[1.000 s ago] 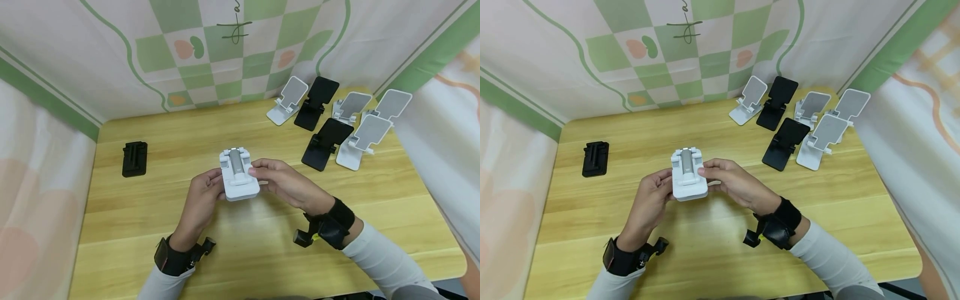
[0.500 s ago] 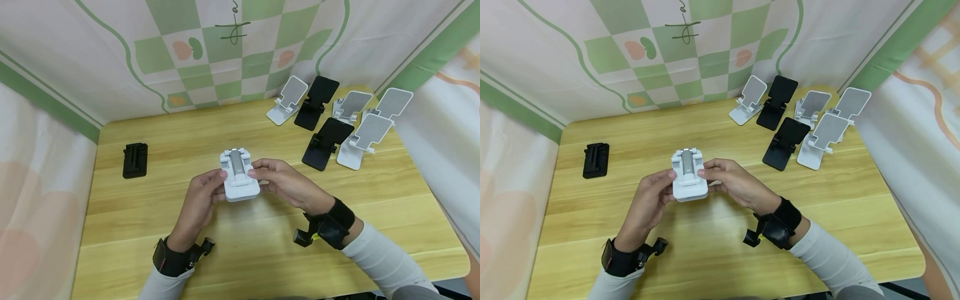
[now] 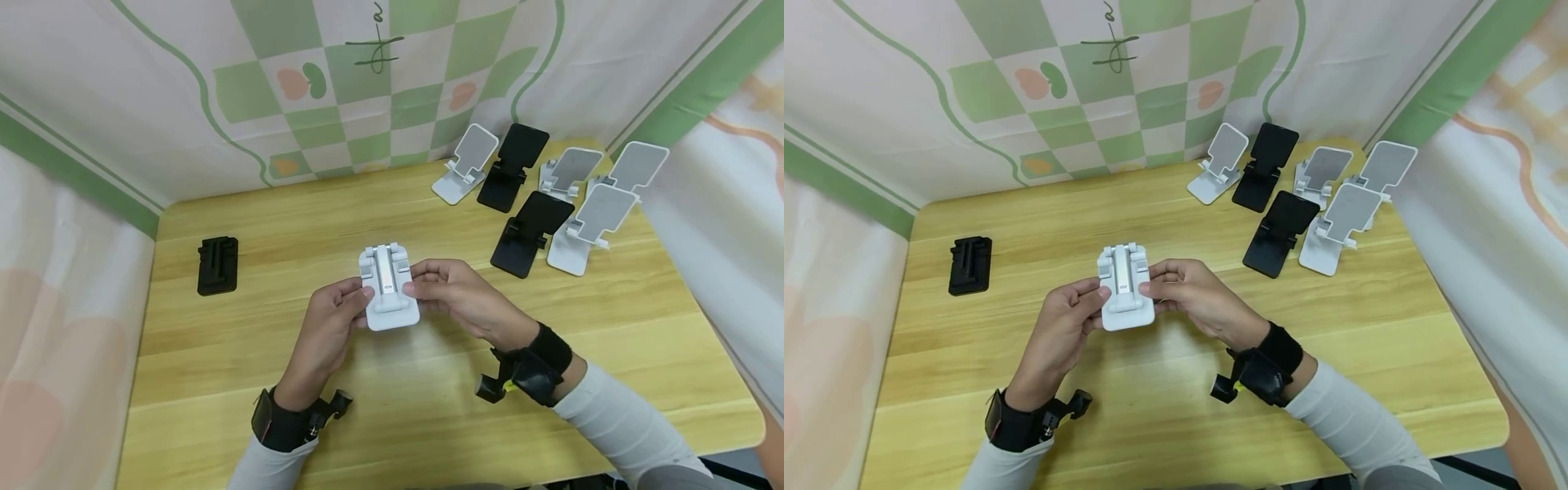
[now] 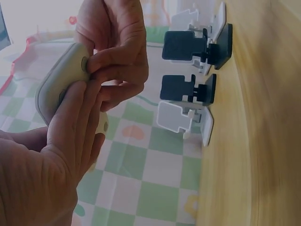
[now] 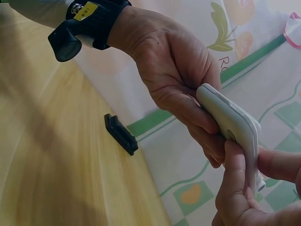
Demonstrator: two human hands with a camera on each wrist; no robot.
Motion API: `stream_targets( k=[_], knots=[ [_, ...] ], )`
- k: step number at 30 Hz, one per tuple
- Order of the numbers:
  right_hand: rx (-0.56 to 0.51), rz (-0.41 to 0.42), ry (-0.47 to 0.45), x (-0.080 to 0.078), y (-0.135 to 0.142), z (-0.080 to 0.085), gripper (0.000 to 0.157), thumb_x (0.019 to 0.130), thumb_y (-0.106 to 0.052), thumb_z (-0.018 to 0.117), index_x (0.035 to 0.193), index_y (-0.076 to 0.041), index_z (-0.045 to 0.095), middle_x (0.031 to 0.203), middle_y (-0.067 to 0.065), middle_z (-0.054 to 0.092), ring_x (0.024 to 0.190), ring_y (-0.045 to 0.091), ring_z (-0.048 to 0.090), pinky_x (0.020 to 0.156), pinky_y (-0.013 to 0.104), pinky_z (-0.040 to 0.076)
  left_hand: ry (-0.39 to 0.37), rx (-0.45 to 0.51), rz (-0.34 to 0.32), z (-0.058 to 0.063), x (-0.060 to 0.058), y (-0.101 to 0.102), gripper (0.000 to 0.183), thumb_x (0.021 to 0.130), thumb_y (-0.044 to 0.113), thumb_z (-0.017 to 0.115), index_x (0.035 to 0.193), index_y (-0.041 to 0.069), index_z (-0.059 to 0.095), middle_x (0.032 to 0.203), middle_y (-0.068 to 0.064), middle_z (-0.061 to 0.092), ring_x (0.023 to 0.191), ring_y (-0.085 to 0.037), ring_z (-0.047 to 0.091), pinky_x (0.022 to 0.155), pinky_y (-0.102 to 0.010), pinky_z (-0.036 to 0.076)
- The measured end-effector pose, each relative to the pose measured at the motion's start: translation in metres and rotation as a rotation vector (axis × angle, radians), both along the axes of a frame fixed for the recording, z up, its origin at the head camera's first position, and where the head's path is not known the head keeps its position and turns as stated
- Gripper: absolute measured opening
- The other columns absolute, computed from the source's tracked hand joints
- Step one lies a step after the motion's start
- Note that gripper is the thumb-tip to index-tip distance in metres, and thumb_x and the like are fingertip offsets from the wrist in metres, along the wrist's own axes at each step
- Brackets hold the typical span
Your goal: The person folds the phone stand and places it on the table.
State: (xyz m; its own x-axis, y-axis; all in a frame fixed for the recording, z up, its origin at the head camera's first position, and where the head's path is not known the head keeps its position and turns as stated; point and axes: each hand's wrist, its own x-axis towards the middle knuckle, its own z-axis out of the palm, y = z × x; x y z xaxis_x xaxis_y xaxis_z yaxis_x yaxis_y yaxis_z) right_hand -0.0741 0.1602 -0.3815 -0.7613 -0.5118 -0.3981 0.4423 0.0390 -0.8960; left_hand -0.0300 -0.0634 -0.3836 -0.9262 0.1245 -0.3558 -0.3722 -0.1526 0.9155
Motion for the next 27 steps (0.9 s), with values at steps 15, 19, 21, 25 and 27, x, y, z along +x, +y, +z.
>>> stream_targets(
  k=[15, 19, 21, 25, 27],
  knots=[
    [0.053, -0.134, 0.033, 0.006, -0.023, -0.029, 0.036, 0.093, -0.002, 0.070, 0.122, 0.009, 0.053, 0.108, 0.013, 0.065, 0.092, 0.013, 0.070, 0.085, 0.030, 0.062, 0.235, -0.796, -0.061, -0.001, 0.009, 0.013, 0.067, 0.090, 0.030, 0.080, 0.144, 0.001, 0.054, 0.129, -0.015, 0.064, 0.108, -0.024, 0.066, 0.082, -0.036, 0.059],
    [0.030, -0.147, 0.030, 0.009, -0.029, -0.033, 0.033, 0.090, -0.002, 0.073, 0.115, 0.007, 0.053, 0.096, 0.007, 0.068, 0.084, 0.011, 0.070, 0.079, 0.025, 0.060, 0.329, -0.968, -0.105, -0.005, 0.011, 0.018, 0.080, 0.081, 0.031, 0.089, 0.142, -0.005, 0.052, 0.124, -0.019, 0.059, 0.102, -0.027, 0.056, 0.079, -0.037, 0.050],
    [0.039, -0.148, 0.037, 0.010, -0.031, -0.034, 0.033, 0.089, -0.002, 0.075, 0.113, 0.005, 0.053, 0.093, 0.005, 0.067, 0.082, 0.010, 0.069, 0.078, 0.025, 0.059, 0.357, -0.994, -0.091, -0.008, 0.010, 0.019, 0.080, 0.078, 0.028, 0.091, 0.139, -0.008, 0.053, 0.120, -0.020, 0.060, 0.101, -0.028, 0.055, 0.079, -0.038, 0.049],
    [0.030, -0.150, 0.041, 0.011, -0.033, -0.036, 0.034, 0.089, -0.002, 0.075, 0.115, 0.006, 0.053, 0.096, 0.006, 0.065, 0.083, 0.011, 0.068, 0.083, 0.031, 0.061, 0.373, -0.991, -0.060, -0.013, 0.007, 0.018, 0.077, 0.075, 0.026, 0.091, 0.134, -0.009, 0.056, 0.115, -0.020, 0.063, 0.099, -0.030, 0.057, 0.080, -0.040, 0.050],
    [0.026, -0.141, 0.045, 0.011, -0.031, -0.036, 0.040, 0.090, -0.004, 0.074, 0.122, 0.006, 0.052, 0.102, 0.009, 0.065, 0.088, 0.014, 0.069, 0.088, 0.033, 0.061, 0.362, -0.982, -0.054, -0.017, 0.005, 0.015, 0.077, 0.075, 0.027, 0.090, 0.134, -0.008, 0.056, 0.115, -0.020, 0.063, 0.099, -0.031, 0.058, 0.081, -0.042, 0.052]
  ],
)
